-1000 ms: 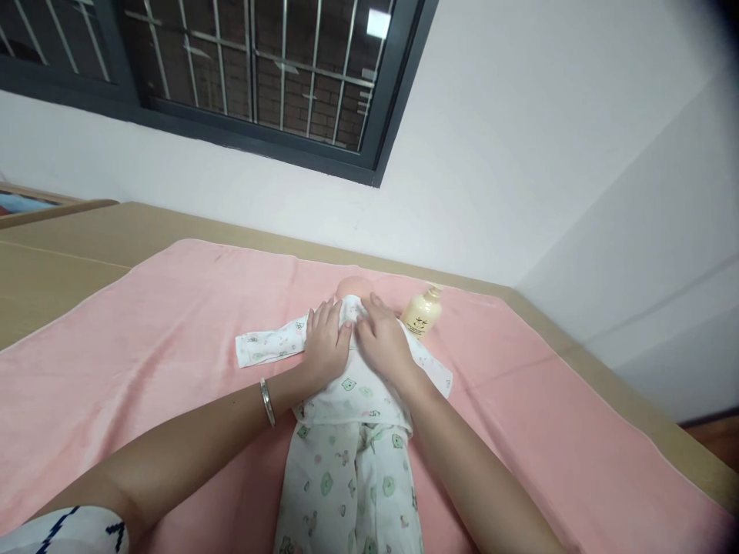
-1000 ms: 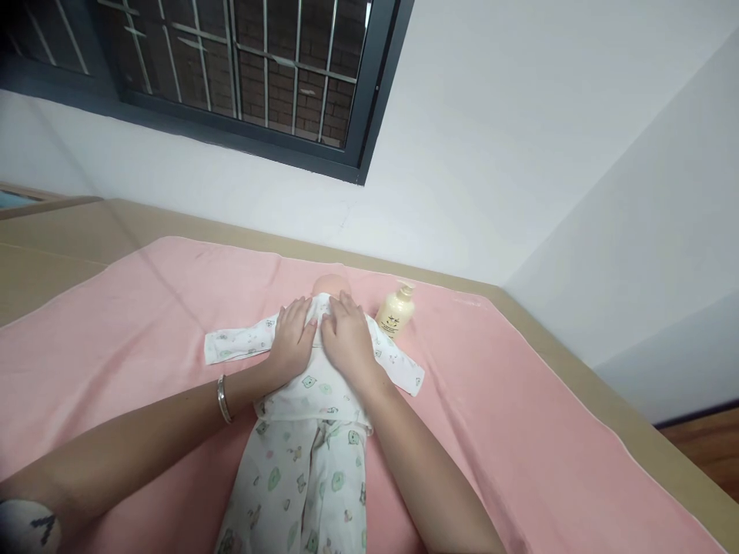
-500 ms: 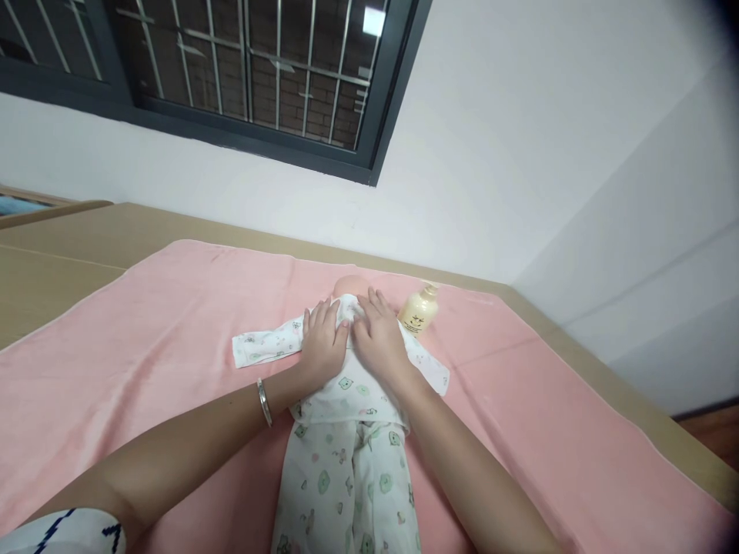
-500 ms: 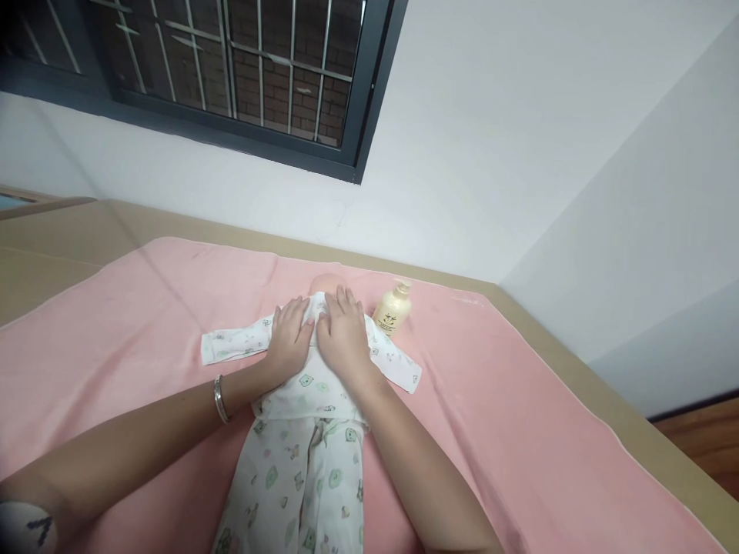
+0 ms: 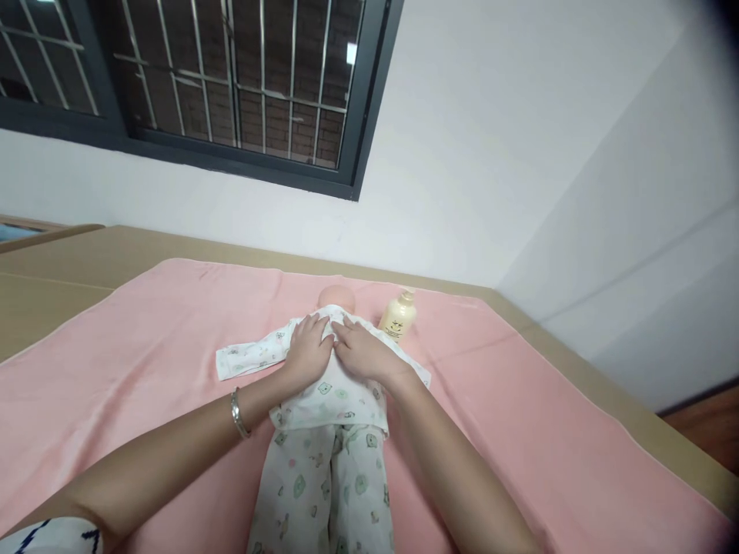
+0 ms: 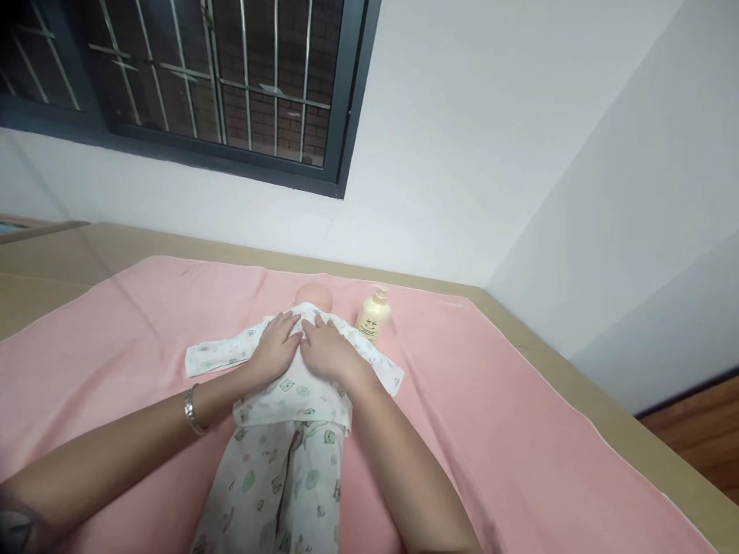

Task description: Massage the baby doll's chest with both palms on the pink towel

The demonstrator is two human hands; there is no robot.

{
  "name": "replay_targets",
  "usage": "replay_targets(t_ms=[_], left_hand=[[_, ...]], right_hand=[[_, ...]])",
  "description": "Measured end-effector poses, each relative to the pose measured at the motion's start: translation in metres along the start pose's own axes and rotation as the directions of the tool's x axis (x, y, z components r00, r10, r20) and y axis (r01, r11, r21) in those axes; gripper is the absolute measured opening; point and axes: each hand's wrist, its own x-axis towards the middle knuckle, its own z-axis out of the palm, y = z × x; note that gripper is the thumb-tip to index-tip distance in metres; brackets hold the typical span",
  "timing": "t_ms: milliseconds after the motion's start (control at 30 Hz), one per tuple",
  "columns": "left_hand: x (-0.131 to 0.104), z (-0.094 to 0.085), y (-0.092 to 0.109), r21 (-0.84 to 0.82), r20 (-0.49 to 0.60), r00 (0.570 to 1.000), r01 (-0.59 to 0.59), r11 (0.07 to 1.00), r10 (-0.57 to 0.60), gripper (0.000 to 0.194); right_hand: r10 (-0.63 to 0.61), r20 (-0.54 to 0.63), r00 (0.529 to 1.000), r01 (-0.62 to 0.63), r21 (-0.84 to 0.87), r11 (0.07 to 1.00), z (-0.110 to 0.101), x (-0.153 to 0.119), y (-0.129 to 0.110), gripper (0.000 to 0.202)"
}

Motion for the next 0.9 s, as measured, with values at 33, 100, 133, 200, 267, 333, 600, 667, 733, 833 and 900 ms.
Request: replay_targets(t_ms=[33,100,133,200,267,333,600,667,733,833,900], left_hand=[[0.000,-0.002,0.006,-0.080,0.007,1.000,0.002,0.997,-0.002,0.044],[0.000,-0.006,0.023,-0.296,0.033,0.999,-0.003,0.955,0.013,0.039],[0.001,-0.008,0.033,-0.416,0.047,0.999,-0.003,0.909,0.024,0.036],[0.006,-0.010,0.056,-0.655,0.086,0.996,0.043,0.754,0.019,0.031],[0.016,-0.008,0.080,-0.842,0.196,0.980,0.189,0.506,-0.040,0.029],[0.032,-0.002,0.099,-0.889,0.393,0.913,0.407,0.211,-0.106,0.038],[0.101,0.023,0.120,-0.767,0.640,0.749,0.612,-0.192,-0.173,0.071],[0.106,0.024,0.122,-0.756,0.647,0.751,0.612,-0.231,-0.132,0.074],[0.108,0.025,0.125,-0.742,0.661,0.743,0.623,-0.248,-0.109,0.077],[0.106,0.022,0.130,-0.727,0.675,0.732,0.640,-0.249,-0.090,0.079],[0.103,0.019,0.130,-0.724,0.678,0.730,0.644,-0.247,-0.082,0.078]], right_hand=[[-0.056,0.033,0.998,0.056,0.022,0.998,-0.010,-0.007,-0.001,0.051],[-0.112,0.085,0.990,0.106,0.077,0.991,-0.032,-0.025,-0.002,0.053],[-0.104,0.104,0.989,0.093,0.101,0.990,-0.044,-0.034,-0.002,0.055],[-0.062,0.069,0.996,0.052,0.142,0.988,-0.065,-0.051,0.003,0.056],[-0.008,-0.081,0.997,0.022,0.166,0.986,-0.079,-0.059,0.014,0.055],[0.071,-0.284,0.956,-0.017,0.186,0.982,-0.086,-0.057,0.030,0.055],[0.214,-0.563,0.798,-0.223,0.053,0.973,-0.068,-0.012,0.082,0.055],[0.146,-0.554,0.820,-0.192,-0.025,0.981,-0.063,-0.007,0.084,0.056],[0.115,-0.540,0.834,-0.199,-0.100,0.975,-0.057,-0.004,0.085,0.056],[0.108,-0.492,0.864,-0.234,-0.202,0.951,-0.049,0.003,0.088,0.056],[0.108,-0.477,0.872,-0.253,-0.252,0.934,-0.045,0.006,0.089,0.058]])
